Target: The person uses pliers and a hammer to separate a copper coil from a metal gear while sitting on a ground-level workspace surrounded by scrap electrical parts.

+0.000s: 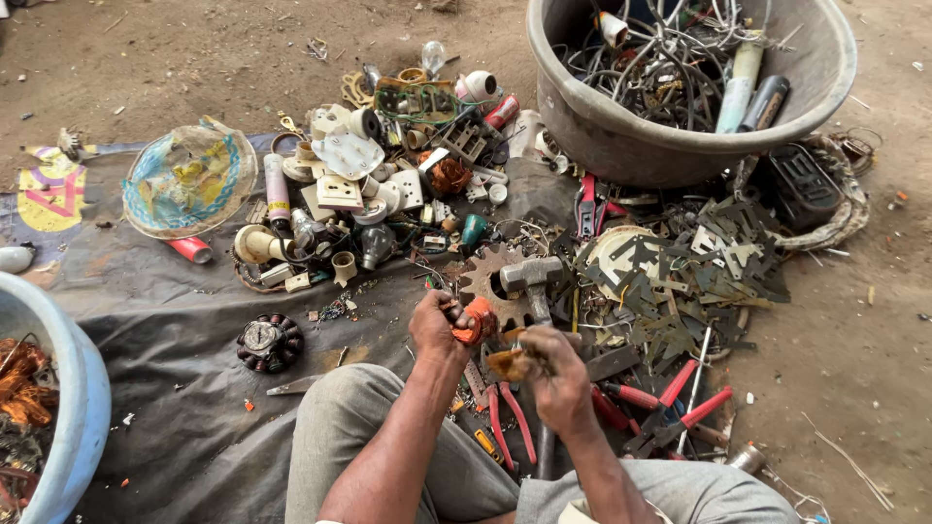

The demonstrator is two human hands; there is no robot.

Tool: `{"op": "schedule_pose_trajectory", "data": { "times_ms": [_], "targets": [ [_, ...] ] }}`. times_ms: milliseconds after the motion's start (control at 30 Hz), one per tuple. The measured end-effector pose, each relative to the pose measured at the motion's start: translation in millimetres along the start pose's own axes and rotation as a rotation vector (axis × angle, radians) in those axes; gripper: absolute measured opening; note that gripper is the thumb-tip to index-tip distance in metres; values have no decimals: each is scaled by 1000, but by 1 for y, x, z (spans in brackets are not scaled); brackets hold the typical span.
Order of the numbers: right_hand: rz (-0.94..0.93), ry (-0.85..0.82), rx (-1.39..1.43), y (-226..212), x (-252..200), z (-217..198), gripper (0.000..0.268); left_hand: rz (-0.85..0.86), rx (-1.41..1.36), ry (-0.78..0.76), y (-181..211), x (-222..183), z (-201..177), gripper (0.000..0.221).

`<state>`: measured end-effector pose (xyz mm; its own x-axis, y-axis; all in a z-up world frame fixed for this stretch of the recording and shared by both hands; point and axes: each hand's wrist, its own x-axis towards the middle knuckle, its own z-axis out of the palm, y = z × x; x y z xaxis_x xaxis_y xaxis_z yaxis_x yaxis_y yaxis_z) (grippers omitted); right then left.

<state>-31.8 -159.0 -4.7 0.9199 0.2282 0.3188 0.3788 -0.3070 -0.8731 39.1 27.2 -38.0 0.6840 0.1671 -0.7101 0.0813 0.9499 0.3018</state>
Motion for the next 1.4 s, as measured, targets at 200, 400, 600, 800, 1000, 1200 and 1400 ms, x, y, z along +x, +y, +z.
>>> {"op": "schedule_pose_trajectory", "data": {
  "times_ms": [200, 400, 600, 800, 1000, 1200, 1400],
  "targets": [
    [268, 259, -90, -27, 2, -77, 22, 62, -100, 210, 55, -2, 9, 18],
    [566, 276, 247, 3, 6, -82, 24, -230, 10, -109, 21, 2, 8, 14],
    [551, 390, 450, 11, 16, -56, 23, -326, 5, -124, -7, 15, -6, 12],
    [571, -65, -109, -16, 10, 3, 27, -378, 129, -106, -27, 19, -15, 14],
    [419, -168, 233, -4, -4, -7, 22, -207, 278, -23, -4, -13, 12, 11],
    [79, -56, -62, 1, -1, -50, 16, 31, 216, -129, 33, -1, 11, 15],
    [253, 204, -536, -38, 16, -36, 82, -77, 290, -147, -10, -8, 8, 23]
  ]
}}
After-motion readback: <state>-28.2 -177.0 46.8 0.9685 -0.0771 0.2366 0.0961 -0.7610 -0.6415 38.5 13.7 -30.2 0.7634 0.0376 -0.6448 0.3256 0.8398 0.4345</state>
